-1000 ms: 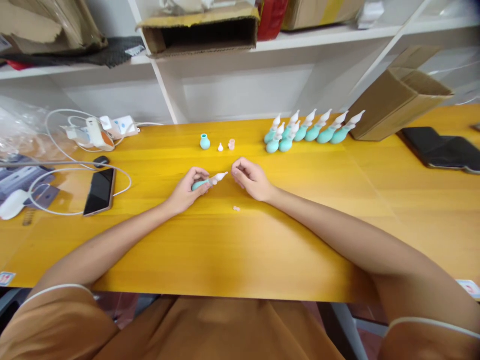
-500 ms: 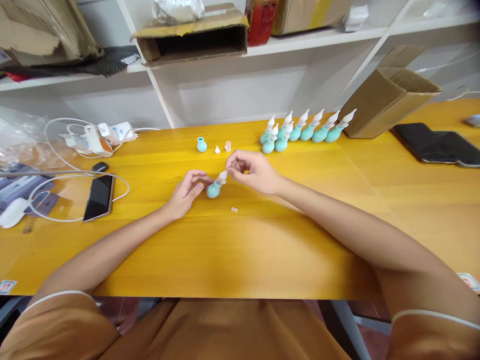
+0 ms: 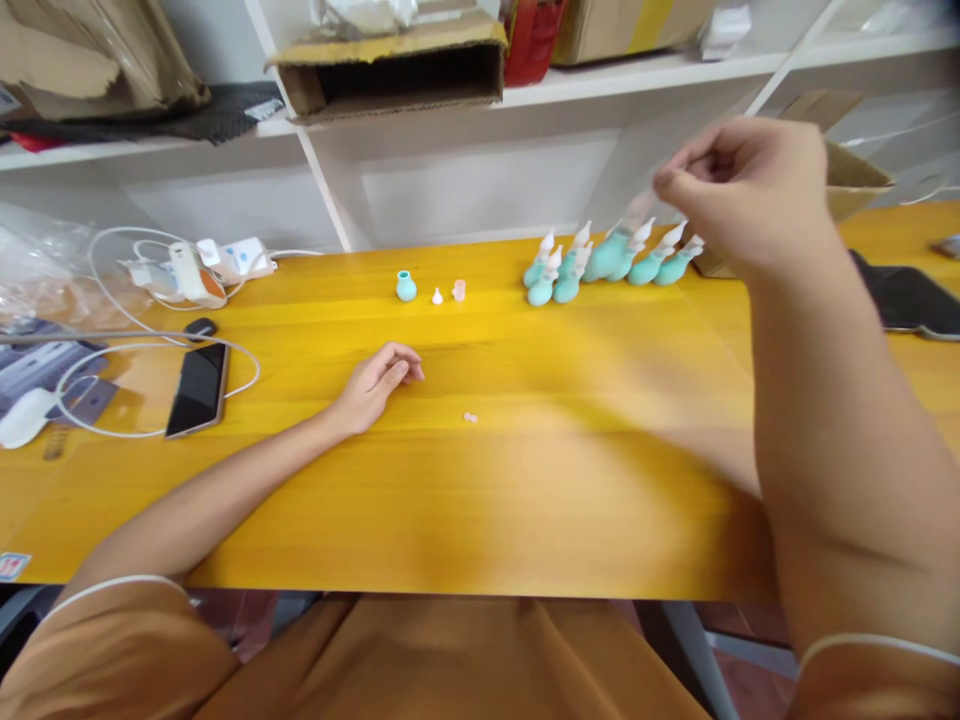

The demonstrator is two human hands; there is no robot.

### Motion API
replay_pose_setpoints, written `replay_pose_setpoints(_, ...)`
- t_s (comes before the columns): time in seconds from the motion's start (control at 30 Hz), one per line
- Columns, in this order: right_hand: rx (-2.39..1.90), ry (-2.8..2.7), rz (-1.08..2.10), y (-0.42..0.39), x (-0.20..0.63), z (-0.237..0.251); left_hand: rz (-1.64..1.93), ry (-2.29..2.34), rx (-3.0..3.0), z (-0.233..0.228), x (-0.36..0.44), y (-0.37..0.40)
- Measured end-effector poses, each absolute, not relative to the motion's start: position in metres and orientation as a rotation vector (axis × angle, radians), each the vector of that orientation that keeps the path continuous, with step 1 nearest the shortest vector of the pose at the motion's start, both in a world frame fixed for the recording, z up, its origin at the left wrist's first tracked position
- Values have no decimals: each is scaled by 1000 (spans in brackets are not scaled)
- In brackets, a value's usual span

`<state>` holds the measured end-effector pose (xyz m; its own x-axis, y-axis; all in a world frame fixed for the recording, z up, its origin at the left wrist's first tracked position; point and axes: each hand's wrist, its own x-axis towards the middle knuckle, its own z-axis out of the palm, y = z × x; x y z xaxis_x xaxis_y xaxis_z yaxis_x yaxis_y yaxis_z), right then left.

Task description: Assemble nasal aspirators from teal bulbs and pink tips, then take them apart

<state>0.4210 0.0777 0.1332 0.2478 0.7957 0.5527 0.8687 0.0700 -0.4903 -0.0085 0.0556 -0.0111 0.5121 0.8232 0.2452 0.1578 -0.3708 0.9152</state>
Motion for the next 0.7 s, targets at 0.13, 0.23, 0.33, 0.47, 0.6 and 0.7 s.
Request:
replay_pose_setpoints(0.13, -1840, -1468, -120, 79, 440, 131, 881, 816, 1854, -12, -9, 56)
replay_pose_setpoints(0.23, -1972, -1502, -193, 83, 450, 127, 871, 814, 1868, -12, -10, 56)
replay_pose_setpoints(0.33, -2070, -1580, -195, 87, 453, 123, 857, 818, 1881, -13, -10, 56)
replay_pose_setpoints(0.47, -2120, -1625, -123, 92, 450, 118, 852, 821, 1908, -13, -10, 56)
replay_pose_setpoints(0.6, -2156, -1666, -90, 98, 448, 111, 828, 822, 1941, -11, -11, 56)
replay_pose_setpoints(0.7, -2164, -1699, -83, 103, 449, 106, 816, 818, 1952, -11, -11, 55)
